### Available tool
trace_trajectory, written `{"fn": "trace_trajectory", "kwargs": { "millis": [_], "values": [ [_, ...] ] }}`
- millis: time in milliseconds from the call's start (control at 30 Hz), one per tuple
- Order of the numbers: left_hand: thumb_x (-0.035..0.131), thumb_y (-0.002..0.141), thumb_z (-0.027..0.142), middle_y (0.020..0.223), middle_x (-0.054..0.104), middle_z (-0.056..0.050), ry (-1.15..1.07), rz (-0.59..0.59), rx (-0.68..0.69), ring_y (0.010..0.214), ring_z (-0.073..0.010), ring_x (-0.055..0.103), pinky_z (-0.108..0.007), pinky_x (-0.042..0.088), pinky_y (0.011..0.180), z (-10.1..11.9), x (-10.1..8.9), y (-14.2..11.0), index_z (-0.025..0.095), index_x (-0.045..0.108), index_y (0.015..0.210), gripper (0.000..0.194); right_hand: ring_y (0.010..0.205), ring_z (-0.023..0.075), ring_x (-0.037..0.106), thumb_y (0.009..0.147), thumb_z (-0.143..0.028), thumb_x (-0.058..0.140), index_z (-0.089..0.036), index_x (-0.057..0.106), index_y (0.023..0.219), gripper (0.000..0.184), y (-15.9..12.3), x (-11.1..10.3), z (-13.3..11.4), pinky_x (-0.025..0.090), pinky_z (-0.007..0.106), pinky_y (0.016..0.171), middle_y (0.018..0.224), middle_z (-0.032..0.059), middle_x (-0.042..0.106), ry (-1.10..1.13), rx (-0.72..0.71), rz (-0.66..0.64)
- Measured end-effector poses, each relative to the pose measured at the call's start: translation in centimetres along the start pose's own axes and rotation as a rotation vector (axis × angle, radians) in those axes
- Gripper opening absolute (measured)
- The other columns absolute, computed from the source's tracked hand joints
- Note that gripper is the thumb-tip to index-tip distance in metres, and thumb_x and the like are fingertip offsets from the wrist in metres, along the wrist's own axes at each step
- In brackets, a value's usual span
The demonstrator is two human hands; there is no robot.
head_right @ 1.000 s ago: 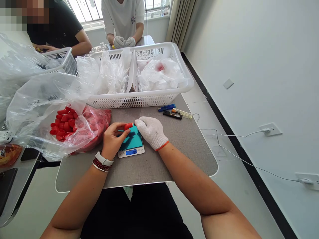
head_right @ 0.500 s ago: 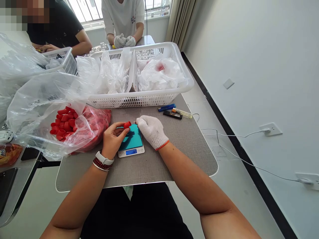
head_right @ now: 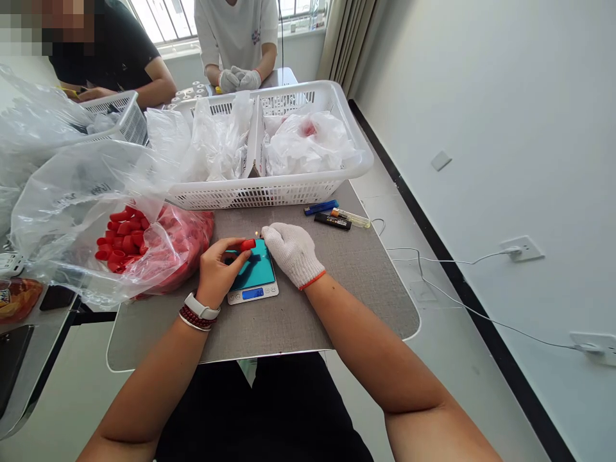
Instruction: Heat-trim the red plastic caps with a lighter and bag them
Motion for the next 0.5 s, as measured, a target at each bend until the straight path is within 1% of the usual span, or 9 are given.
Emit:
{"fn": "trace_trajectory", "kwargs": {
  "millis": [100, 200, 267, 367, 433, 500],
  "values": [
    [0.074, 0.081, 0.028, 0.096, 0.076, -0.006, 0.018, 0.021, -0.024, 0.084, -0.0185, 0.072, -0.030, 0.061, 0.072, -0.17, -0.01, 0.04, 0.018, 0.073, 0.099, 0.021, 0.060, 0.0161, 0.047, 0.088, -0.045, 0.029, -0.021, 0.039, 0.057, 0.040, -0.16, -0.22, -0.35, 0.031, 0.029, 0.059, 0.059, 0.0023, 0.049, 0.049, -0.059, -0.054],
    [0.073, 0.082, 0.030, 0.099, 0.076, -0.008, -0.047, 0.035, -0.057, 0.089, -0.0203, 0.073, -0.032, 0.062, 0.076, -0.54, 0.04, 0.05, 0.017, 0.073, 0.103, 0.025, 0.062, 0.0169, 0.048, 0.087, -0.045, 0.030, -0.021, 0.042, 0.057, 0.041, -0.13, -0.28, -0.34, 0.029, 0.029, 0.058, 0.061, 0.0029, 0.051, 0.061, -0.044, -0.083],
    [0.073, 0.083, 0.030, 0.102, 0.076, -0.009, -0.069, 0.037, -0.051, 0.091, -0.0209, 0.073, -0.033, 0.063, 0.078, -0.60, 0.06, 0.04, 0.017, 0.073, 0.104, 0.025, 0.063, 0.0169, 0.048, 0.089, -0.046, 0.030, -0.020, 0.043, 0.058, 0.042, -0.03, -0.22, -0.14, 0.027, 0.030, 0.058, 0.061, 0.0027, 0.052, 0.020, 0.003, -0.076],
    [0.072, 0.083, 0.027, 0.101, 0.075, -0.007, -0.036, 0.015, 0.002, 0.093, -0.0203, 0.073, -0.032, 0.063, 0.077, -0.29, 0.05, 0.02, 0.018, 0.073, 0.102, 0.021, 0.063, 0.0164, 0.047, 0.090, -0.047, 0.029, -0.020, 0.042, 0.058, 0.044, 0.09, -0.13, 0.15, 0.025, 0.030, 0.059, 0.061, 0.0022, 0.050, -0.029, 0.046, -0.031],
    [0.072, 0.082, 0.024, 0.098, 0.075, -0.006, 0.006, 0.004, 0.029, 0.090, -0.0189, 0.072, -0.030, 0.062, 0.075, 0.00, 0.03, 0.00, 0.019, 0.073, 0.098, 0.017, 0.063, 0.0162, 0.046, 0.090, -0.047, 0.028, -0.020, 0.041, 0.058, 0.044, 0.10, -0.14, 0.18, 0.026, 0.030, 0.059, 0.061, 0.0021, 0.049, -0.012, 0.038, -0.009],
    [0.073, 0.081, 0.022, 0.094, 0.074, -0.005, 0.045, 0.004, 0.033, 0.084, -0.0173, 0.071, -0.029, 0.061, 0.072, 0.18, 0.00, 0.01, 0.018, 0.072, 0.095, 0.015, 0.062, 0.0158, 0.045, 0.090, -0.046, 0.027, -0.020, 0.039, 0.058, 0.043, 0.04, -0.22, 0.04, 0.028, 0.030, 0.060, 0.061, 0.0021, 0.048, 0.015, 0.012, -0.014]
  ]
}}
Point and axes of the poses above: each hand's wrist, its own y-axis towards the middle knuckle, its own x-axis out of the palm, z = x × y, the point moved 1 cm from there along y, towards the middle knuckle
